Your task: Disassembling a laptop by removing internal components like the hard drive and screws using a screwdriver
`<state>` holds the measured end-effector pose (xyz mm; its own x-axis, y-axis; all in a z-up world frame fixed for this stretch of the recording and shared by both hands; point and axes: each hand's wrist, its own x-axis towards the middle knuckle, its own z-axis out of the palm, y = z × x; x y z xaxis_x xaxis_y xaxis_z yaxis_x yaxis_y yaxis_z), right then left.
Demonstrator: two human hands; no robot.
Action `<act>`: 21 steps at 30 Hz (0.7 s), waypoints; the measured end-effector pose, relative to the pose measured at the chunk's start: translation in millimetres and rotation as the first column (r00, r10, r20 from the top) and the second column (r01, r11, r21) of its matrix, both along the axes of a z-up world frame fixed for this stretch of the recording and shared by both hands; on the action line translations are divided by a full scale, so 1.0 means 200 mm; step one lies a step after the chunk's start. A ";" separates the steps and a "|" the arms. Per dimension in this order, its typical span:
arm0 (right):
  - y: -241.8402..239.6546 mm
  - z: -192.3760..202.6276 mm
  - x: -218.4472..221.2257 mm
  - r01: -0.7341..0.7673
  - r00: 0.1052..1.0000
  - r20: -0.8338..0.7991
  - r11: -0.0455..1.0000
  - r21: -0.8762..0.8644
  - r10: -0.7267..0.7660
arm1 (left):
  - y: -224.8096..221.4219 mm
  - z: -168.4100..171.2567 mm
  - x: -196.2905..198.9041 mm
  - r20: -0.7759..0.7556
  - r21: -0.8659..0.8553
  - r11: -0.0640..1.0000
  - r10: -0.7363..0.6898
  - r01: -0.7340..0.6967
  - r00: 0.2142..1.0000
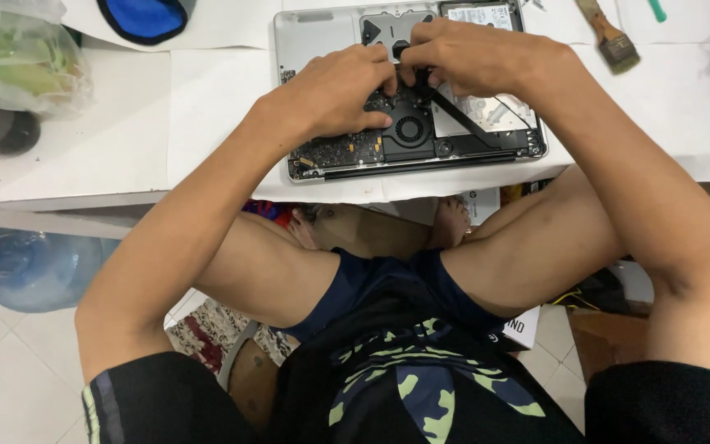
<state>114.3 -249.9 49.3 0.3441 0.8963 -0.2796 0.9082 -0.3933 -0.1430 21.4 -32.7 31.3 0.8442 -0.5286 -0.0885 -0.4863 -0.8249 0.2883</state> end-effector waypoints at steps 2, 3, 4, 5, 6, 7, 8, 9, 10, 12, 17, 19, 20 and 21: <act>0.01 0.03 -0.02 0.013 1.000 0.009 1.000 -0.019 -0.012 | 0.00 0.02 -0.01 -0.011 -0.003 1.000 0.004 -0.004 1.000; 0.02 0.04 -0.04 0.024 1.000 0.017 0.999 -0.039 -0.023 | -0.01 0.03 -0.02 -0.025 -0.008 1.000 0.009 -0.009 1.000; 0.02 0.04 -0.03 0.027 1.000 0.016 0.999 -0.038 -0.026 | -0.01 0.03 -0.01 -0.026 -0.007 1.000 0.006 -0.006 1.000; 0.02 0.04 -0.03 0.022 1.000 -0.001 1.000 -0.022 -0.022 | -0.01 0.03 -0.01 -0.018 0.002 1.000 0.004 -0.004 1.000; 0.03 0.05 -0.03 0.017 1.000 -0.014 1.000 -0.005 -0.017 | -0.01 0.03 -0.01 -0.006 0.012 1.000 0.003 -0.003 1.000; 0.03 0.04 -0.01 0.020 1.000 -0.012 1.000 -0.005 -0.020 | -0.01 0.03 0.00 -0.004 0.013 1.000 0.000 0.000 1.000; 0.03 0.02 0.00 0.003 1.000 -0.002 1.000 -0.015 -0.003 | -0.01 0.02 -0.01 -0.004 0.009 1.000 0.000 0.001 1.000; 0.04 0.00 0.01 -0.014 1.000 0.007 1.000 -0.026 0.014 | -0.01 0.02 -0.01 -0.004 0.005 1.000 -0.001 0.001 1.000; 0.04 0.00 0.01 -0.013 1.000 0.005 1.000 -0.026 0.013 | -0.01 0.01 -0.01 -0.005 0.005 1.000 -0.002 0.002 1.000; 0.06 0.00 0.01 0.030 0.999 0.046 0.993 -0.111 -0.025 | -0.01 0.01 0.00 0.012 0.006 1.000 -0.006 0.006 1.000; 0.08 -0.02 0.04 0.017 0.999 0.052 0.992 -0.128 -0.011 | -0.01 0.01 -0.01 0.002 0.008 1.000 -0.003 0.003 1.000; 0.07 -0.01 0.04 0.027 0.999 0.037 0.991 -0.128 -0.023 | -0.01 0.02 -0.01 -0.006 0.010 1.000 0.000 0.000 1.000; 0.06 -0.01 0.04 0.030 1.000 -0.006 0.996 -0.086 -0.031 | -0.01 0.03 -0.01 -0.013 0.012 1.000 0.004 -0.004 1.000; 0.05 0.00 0.04 0.035 0.998 -0.049 0.998 -0.043 -0.037 | -0.02 0.03 -0.01 -0.019 0.014 1.000 0.009 -0.008 1.000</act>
